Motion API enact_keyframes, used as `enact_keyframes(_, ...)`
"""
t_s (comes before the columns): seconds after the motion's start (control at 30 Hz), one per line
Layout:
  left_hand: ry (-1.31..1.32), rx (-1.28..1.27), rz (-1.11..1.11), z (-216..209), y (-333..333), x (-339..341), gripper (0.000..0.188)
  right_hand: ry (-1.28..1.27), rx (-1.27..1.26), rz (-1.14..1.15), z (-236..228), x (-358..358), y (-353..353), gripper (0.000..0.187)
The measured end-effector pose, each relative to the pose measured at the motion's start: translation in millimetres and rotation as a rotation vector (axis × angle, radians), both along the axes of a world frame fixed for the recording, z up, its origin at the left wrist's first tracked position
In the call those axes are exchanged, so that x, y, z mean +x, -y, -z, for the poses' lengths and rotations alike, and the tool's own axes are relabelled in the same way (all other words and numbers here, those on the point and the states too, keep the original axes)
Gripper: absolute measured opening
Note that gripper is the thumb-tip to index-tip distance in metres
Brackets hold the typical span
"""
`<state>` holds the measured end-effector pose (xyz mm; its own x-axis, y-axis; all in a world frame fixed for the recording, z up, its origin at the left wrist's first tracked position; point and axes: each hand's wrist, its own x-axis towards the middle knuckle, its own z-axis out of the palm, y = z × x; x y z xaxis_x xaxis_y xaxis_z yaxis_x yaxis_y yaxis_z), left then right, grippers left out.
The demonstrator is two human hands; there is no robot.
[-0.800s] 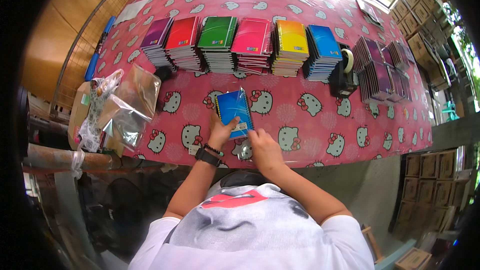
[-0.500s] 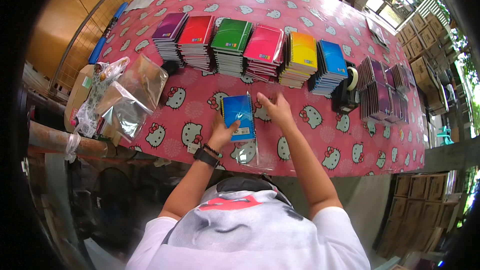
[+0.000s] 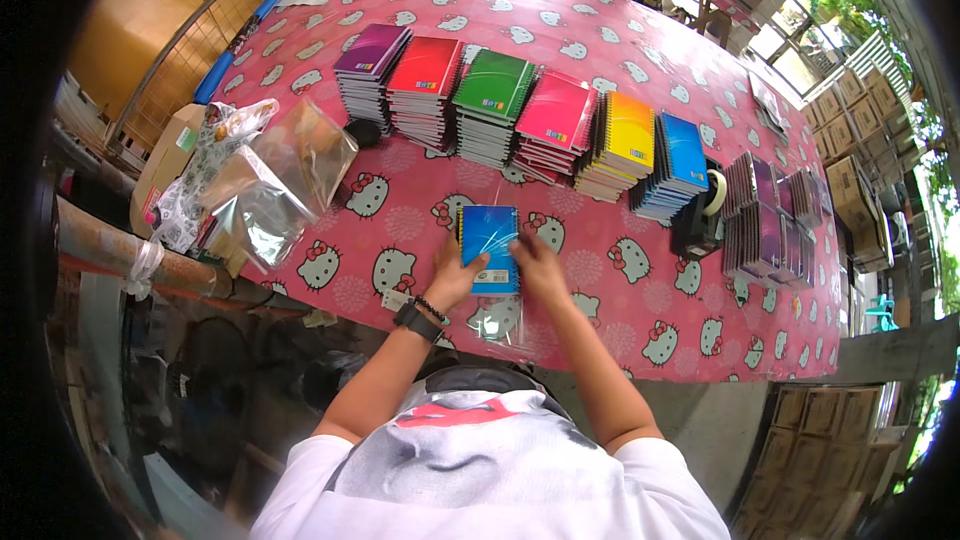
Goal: The person repeatedly picks up small spiral-bound notebooks from stacks on a table, places them into clear plastic bags, and seals the bags using a tape dispenser. The person handles notebooks of various colors and places the sealed packages aside.
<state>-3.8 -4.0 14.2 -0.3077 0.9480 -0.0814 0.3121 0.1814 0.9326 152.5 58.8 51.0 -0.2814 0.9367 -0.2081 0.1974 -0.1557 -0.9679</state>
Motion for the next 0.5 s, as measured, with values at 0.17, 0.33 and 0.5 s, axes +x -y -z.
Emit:
enact_keyframes(0.17, -0.18, 0.073, 0.048, -1, 20, -10, 0.049, 0.032, 0.027, -0.009, -12, -11, 27, 0.054)
enact_keyframes(0.33, -0.029, -0.149, 0.197, 4, 23, -22, 0.072, 0.031, 0.085, 0.048, -16, -16, 35, 0.057)
enact_keyframes(0.5, -0.146, -0.125, 0.067, 6, 25, -9, 0.073, 0.05, 0.064, 0.081, -11, -14, 39, 0.061)
